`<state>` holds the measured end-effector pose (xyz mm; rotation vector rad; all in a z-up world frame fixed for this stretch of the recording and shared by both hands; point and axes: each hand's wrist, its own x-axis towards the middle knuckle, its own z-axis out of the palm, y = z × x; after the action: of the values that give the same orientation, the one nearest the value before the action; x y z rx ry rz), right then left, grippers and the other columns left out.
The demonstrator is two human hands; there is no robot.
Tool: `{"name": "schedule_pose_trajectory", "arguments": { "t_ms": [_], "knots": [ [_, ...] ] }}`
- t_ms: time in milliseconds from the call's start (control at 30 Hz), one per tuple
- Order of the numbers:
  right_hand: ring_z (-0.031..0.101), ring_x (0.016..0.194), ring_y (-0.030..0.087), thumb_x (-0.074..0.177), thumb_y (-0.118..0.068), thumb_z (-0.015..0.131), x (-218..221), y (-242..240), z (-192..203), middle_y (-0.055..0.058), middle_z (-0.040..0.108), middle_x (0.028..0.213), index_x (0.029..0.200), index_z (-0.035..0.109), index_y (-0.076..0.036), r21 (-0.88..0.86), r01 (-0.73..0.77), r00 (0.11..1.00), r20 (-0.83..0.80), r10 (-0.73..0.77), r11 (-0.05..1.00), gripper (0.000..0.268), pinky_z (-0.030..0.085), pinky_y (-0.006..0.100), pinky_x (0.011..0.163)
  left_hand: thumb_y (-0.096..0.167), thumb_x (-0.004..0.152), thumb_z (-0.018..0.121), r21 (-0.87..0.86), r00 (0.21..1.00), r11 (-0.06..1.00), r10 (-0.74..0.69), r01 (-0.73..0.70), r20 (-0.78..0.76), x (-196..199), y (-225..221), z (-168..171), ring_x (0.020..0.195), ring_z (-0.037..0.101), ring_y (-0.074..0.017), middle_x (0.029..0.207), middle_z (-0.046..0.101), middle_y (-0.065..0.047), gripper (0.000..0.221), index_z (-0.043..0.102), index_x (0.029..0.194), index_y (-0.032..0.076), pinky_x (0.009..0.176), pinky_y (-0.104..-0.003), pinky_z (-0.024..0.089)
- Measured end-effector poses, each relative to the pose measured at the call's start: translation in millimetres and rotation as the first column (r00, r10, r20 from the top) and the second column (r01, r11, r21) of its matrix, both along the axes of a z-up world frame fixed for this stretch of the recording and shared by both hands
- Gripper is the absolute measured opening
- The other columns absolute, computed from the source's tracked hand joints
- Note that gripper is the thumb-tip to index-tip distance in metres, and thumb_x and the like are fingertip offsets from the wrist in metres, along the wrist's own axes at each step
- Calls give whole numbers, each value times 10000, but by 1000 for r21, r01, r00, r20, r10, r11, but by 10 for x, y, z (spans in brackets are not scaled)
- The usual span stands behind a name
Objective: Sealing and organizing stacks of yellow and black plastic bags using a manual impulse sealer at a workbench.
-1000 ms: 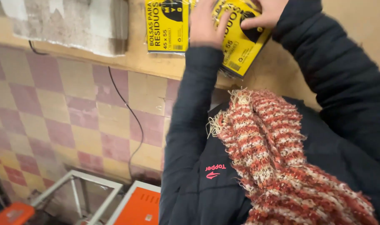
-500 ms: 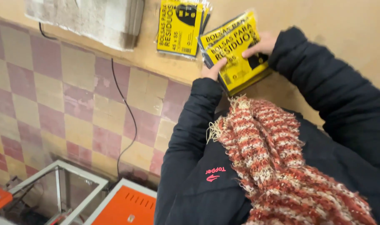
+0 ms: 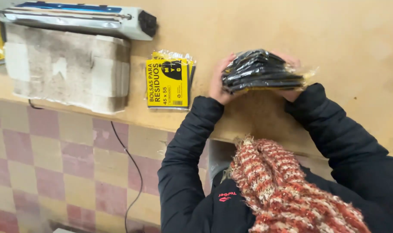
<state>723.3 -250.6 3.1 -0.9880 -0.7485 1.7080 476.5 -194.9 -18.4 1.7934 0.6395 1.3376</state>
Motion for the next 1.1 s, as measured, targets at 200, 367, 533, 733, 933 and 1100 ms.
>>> {"name": "schedule_pose_trajectory", "arguments": {
  "t_ms": [200, 367, 533, 733, 933, 1100],
  "knots": [
    [390, 1561, 270, 709, -257, 940, 210, -73, -512, 157, 334, 1680, 1688, 168, -138, 496, -237, 634, 730, -253, 835, 1252, 337, 453, 1304, 464, 511, 1024, -238, 978, 970, -90, 44, -185, -230, 23, -309, 1528, 367, -380, 1625, 346, -200, 1440, 198, 1621, 62, 1297, -458, 297],
    [281, 1623, 332, 549, -289, 953, 233, 89, -322, 200, 191, 1737, 1683, -10, -198, 569, -299, 794, 593, -130, 766, 1491, 390, 476, 1281, 627, 473, 917, -349, 973, 917, -131, 192, 191, -249, -48, -290, 1602, 225, -293, 1702, 199, -177, 1603, 46, 1705, 85, 1343, -415, 209],
    [396, 1539, 310, 602, -251, 962, 259, 55, -439, 211, 228, 1749, 1686, 26, -210, 512, -296, 784, 613, -101, 806, 1433, 399, 455, 1241, 597, 494, 1000, -518, 832, 703, -192, 487, 521, -116, -98, 143, 1451, 449, -309, 1590, 406, -203, 1660, -19, 1698, 81, 1266, -442, 355],
    [379, 1567, 314, 615, -282, 956, 266, 151, -407, 202, 272, 1708, 1671, 77, -194, 573, -275, 776, 606, -173, 772, 1377, 398, 453, 1250, 742, 467, 892, -493, 953, 832, -127, 254, 276, -246, -25, -57, 1532, 323, -319, 1620, 303, -227, 1631, 13, 1671, 81, 1317, -473, 245],
    [527, 1353, 176, 702, -256, 936, 209, 166, -282, 111, 502, 1497, 1636, 265, -109, 507, -336, 682, 712, -167, 793, 1160, 421, 355, 1207, 851, 543, 781, -396, 980, 904, -100, 162, 173, -239, -82, 143, 1639, 150, -259, 1724, 149, -183, 1576, 65, 1703, 61, 1376, -415, 131],
    [547, 832, 185, 960, -385, 796, 277, 157, -557, 76, 534, 822, 1251, 477, 24, -17, -201, 881, 434, 189, 979, 594, 522, 306, 1049, 497, 906, 814, -630, 971, 758, -24, 171, 236, -79, -167, 626, 1535, 340, -287, 1771, 159, -184, 1195, 41, 1682, 20, 1289, -384, 305]
  ]
}}
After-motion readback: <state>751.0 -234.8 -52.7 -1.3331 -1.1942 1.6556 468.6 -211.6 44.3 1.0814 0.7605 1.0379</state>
